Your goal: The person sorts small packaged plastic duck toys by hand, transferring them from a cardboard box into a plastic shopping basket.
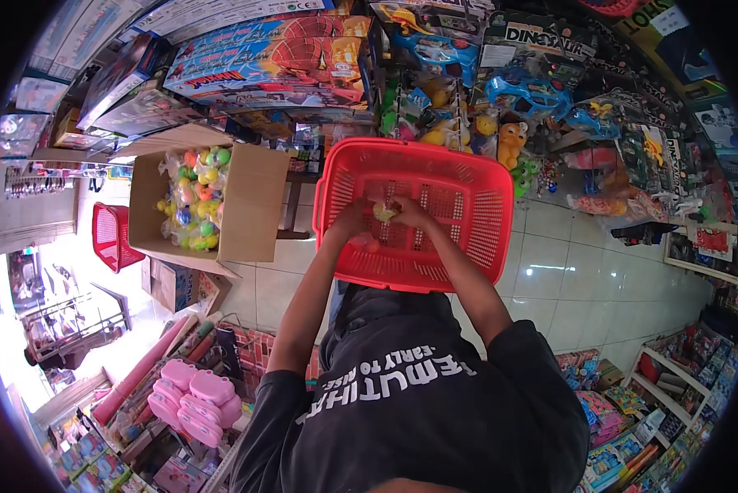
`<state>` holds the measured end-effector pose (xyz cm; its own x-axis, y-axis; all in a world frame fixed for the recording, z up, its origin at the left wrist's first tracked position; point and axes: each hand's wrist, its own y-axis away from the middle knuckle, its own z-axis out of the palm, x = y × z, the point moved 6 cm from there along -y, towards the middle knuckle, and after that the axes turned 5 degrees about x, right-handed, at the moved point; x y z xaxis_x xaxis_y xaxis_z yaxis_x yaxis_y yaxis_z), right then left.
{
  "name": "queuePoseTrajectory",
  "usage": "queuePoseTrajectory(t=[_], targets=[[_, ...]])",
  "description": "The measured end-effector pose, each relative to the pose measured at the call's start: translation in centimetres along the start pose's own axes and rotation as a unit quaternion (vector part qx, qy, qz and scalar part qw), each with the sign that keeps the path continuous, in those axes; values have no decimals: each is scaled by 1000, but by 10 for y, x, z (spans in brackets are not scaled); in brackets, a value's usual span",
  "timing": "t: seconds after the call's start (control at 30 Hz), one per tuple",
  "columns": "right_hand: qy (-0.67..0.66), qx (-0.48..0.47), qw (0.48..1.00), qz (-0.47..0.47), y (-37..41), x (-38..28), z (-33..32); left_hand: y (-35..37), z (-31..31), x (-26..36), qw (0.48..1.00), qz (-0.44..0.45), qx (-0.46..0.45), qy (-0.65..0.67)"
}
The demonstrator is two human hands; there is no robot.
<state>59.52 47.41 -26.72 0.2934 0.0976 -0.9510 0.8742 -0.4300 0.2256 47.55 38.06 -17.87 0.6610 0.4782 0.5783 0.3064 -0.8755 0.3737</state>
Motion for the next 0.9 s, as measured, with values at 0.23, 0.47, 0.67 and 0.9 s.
queuePoseTrajectory(t=[0.23,0.47,0.67,0.9], targets=[[147,-36,988,-42,8,-33,38,5,48,-27,962,9,-201,-184],[139,-65,981,-118,12,-43,63,17,8,1,990,-91,17,-111],[188,-14,981,-37,10,-23,64,1,49,-28,992,-28,-98,-69],[185,-42,982,21,15,-24,50,-5,64,-43,987,-1,-142,-76]])
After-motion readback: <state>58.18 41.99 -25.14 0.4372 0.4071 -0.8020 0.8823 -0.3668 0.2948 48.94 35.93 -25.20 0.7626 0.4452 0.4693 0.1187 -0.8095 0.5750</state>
